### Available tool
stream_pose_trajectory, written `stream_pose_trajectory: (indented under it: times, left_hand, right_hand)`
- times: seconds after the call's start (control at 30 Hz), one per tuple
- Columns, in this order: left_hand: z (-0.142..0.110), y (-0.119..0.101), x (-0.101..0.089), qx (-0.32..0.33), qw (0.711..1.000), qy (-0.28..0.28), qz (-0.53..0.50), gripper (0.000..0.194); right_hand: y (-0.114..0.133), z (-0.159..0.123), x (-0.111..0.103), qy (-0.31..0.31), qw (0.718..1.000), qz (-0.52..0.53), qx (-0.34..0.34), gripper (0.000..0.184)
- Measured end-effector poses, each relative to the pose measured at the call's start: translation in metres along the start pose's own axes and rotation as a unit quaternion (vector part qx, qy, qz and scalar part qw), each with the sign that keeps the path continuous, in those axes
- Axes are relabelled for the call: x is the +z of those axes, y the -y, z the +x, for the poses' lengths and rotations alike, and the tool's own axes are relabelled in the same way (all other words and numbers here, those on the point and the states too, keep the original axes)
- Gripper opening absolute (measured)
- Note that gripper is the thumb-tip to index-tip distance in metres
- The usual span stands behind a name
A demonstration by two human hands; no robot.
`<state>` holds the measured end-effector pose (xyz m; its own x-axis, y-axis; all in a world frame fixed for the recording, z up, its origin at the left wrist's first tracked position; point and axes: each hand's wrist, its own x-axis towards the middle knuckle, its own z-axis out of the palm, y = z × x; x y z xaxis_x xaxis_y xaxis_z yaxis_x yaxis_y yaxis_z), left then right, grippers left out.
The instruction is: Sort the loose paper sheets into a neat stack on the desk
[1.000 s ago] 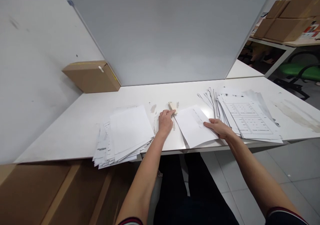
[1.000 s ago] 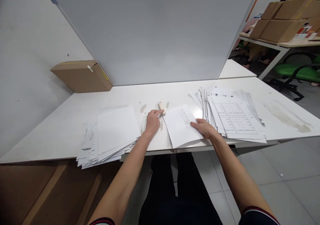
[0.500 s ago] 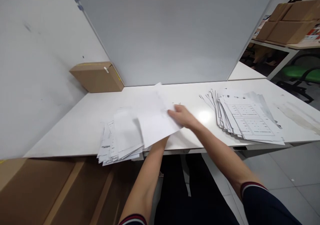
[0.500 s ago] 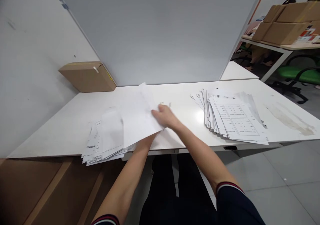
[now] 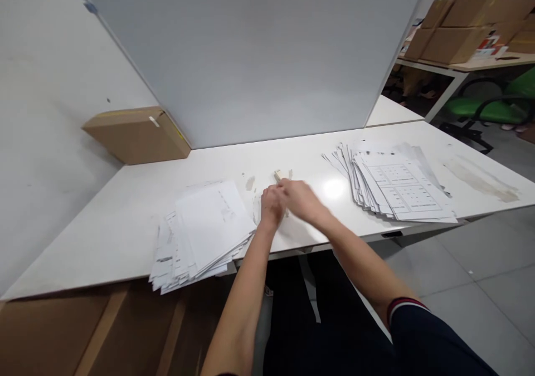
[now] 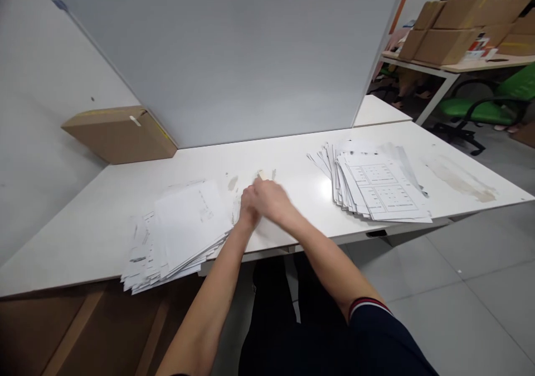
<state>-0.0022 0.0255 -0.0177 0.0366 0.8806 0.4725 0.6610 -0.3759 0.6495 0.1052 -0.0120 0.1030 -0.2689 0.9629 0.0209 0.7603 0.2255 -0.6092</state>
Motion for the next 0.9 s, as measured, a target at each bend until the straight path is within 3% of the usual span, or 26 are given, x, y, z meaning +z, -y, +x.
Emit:
stream_pose_trajectory:
  times: [0.07,0.1,0.17,0.23,0.33,0.43,0.6,0.77,0.9]
  left_hand:
    - [-0.001,-0.002,-0.002,-0.005,0.999,0.013,0.049,0.05]
    - [-0.002,-0.003,-0.003,-0.007,0.997,0.018,0.078,0.054]
    - [-0.003,-0.004,-0.004,-0.008,0.992,0.023,0.122,0.057]
    - [-0.003,-0.004,-0.004,-0.005,0.99,0.023,0.137,0.056]
    - [-0.003,-0.004,-0.002,-0.002,0.989,0.021,0.145,0.057]
    - [-0.003,-0.003,-0.002,0.002,0.989,0.017,0.145,0.057]
    - [-0.004,-0.001,-0.003,0.007,0.991,0.015,0.131,0.058]
    - [-0.004,-0.001,-0.002,0.007,0.996,-0.005,0.094,0.057]
    - [-0.003,-0.006,-0.004,0.005,0.999,-0.048,0.011,0.043]
  right_hand:
    - [-0.049,-0.01,-0.033,-0.071,0.994,-0.05,0.071,0.03]
    - [-0.076,-0.015,-0.049,-0.136,0.978,-0.101,0.124,0.031]
    - [-0.126,-0.024,-0.076,-0.238,0.918,-0.216,0.231,0.035]
    - [-0.164,-0.031,-0.093,-0.231,0.878,-0.264,0.326,0.046]
    - [-0.195,-0.038,-0.1,-0.129,0.882,-0.249,0.38,0.049]
    - [-0.202,-0.04,-0.097,-0.092,0.902,-0.261,0.332,0.041]
    - [-0.201,-0.04,-0.093,-0.097,0.896,-0.3,0.313,0.028]
    - [-0.197,-0.046,-0.092,-0.213,0.898,-0.291,0.251,0.026]
    - [-0.164,-0.054,-0.094,-0.335,0.912,-0.177,0.155,0.02]
